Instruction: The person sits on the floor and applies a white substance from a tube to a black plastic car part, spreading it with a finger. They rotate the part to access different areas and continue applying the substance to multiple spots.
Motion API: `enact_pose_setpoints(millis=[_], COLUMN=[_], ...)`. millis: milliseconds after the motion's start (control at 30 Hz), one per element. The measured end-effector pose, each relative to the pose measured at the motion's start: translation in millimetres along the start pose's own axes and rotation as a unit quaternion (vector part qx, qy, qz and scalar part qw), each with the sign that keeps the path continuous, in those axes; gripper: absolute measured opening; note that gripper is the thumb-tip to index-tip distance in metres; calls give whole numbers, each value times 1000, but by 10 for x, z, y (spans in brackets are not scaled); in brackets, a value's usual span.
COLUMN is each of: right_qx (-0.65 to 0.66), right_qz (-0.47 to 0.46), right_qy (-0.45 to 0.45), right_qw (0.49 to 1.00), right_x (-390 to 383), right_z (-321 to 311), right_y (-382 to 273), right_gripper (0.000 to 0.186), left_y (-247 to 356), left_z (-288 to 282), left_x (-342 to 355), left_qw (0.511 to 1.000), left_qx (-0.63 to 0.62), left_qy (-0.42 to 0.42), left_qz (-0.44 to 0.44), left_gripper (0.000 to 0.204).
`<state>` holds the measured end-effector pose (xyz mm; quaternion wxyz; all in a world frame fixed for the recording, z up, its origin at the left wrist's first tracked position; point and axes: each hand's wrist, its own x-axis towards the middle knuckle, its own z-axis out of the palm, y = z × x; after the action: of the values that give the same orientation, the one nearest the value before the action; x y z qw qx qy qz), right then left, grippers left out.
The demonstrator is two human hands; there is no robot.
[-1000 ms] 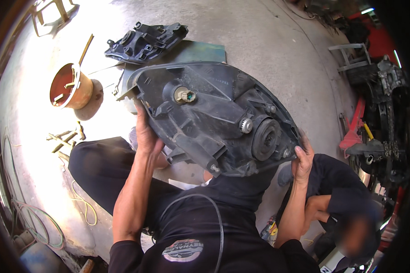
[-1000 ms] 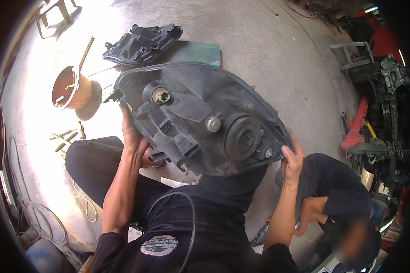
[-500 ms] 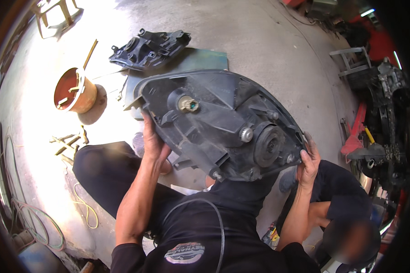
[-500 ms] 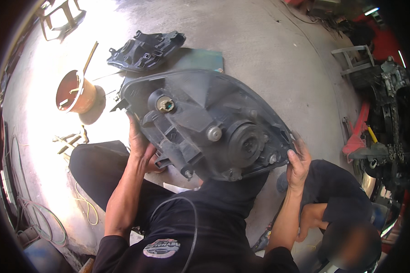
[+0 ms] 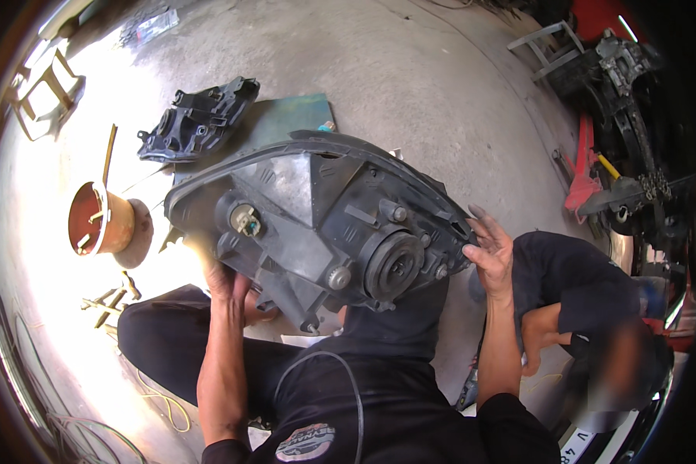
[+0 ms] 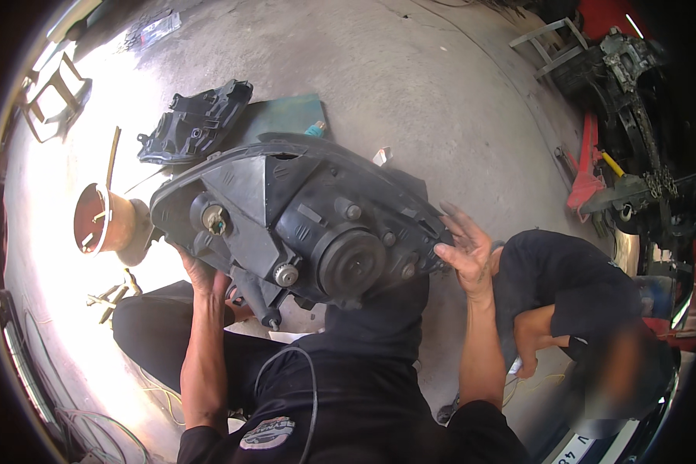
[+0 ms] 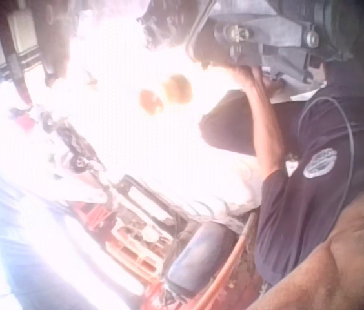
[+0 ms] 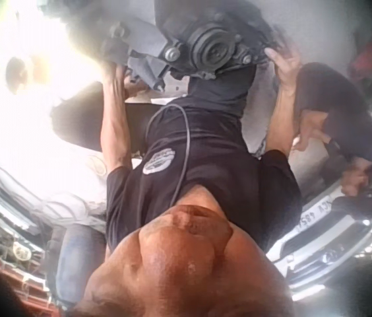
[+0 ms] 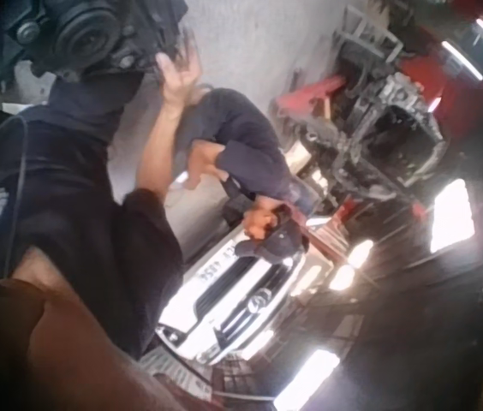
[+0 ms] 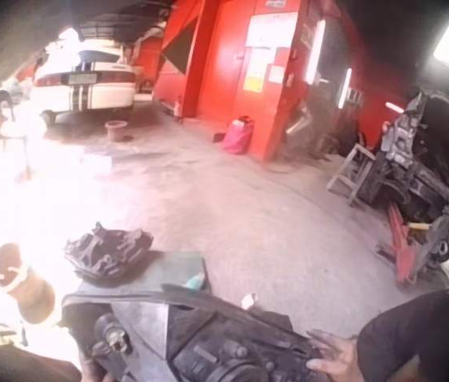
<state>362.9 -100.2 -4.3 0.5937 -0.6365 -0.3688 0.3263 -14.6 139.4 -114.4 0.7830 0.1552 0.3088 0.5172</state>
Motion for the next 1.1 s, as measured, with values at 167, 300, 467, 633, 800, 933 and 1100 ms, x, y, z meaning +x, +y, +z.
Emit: enact_pose_setpoints(millis=[167,300,467,633,800,933,1100], right_qx=[14,-4,-61,-24,13,18,11], right_qz=[25,12,-14,13,23,33,43], right_qy=[-19,-17,20,29,21,15,17], right_qw=[999,1000,998,999,999,999,999], right_x=[19,61,134,267,330,366,388], right_z=[-15,-70,130,68,23,24,-29], right_y=[37,200,70,166,191,173,167], right_gripper=[80,74,64,55,54,53,54], left_y=[51,66,66,146,192,250,321], left_z=[44,137,13,147,153,197,225], left_x=[-23,-38,4,-83,-84,-104,-152], left_qw=[1000,999,996,994,994,994,987], left_qx=[-15,22,-41,-54,-38,-26,-56], left_qy=[-16,-13,-65,-85,-97,-108,-147], left_qz=[-11,28,-50,-45,-11,-1,-33], left_gripper=[97,95,102,93,80,81,83])
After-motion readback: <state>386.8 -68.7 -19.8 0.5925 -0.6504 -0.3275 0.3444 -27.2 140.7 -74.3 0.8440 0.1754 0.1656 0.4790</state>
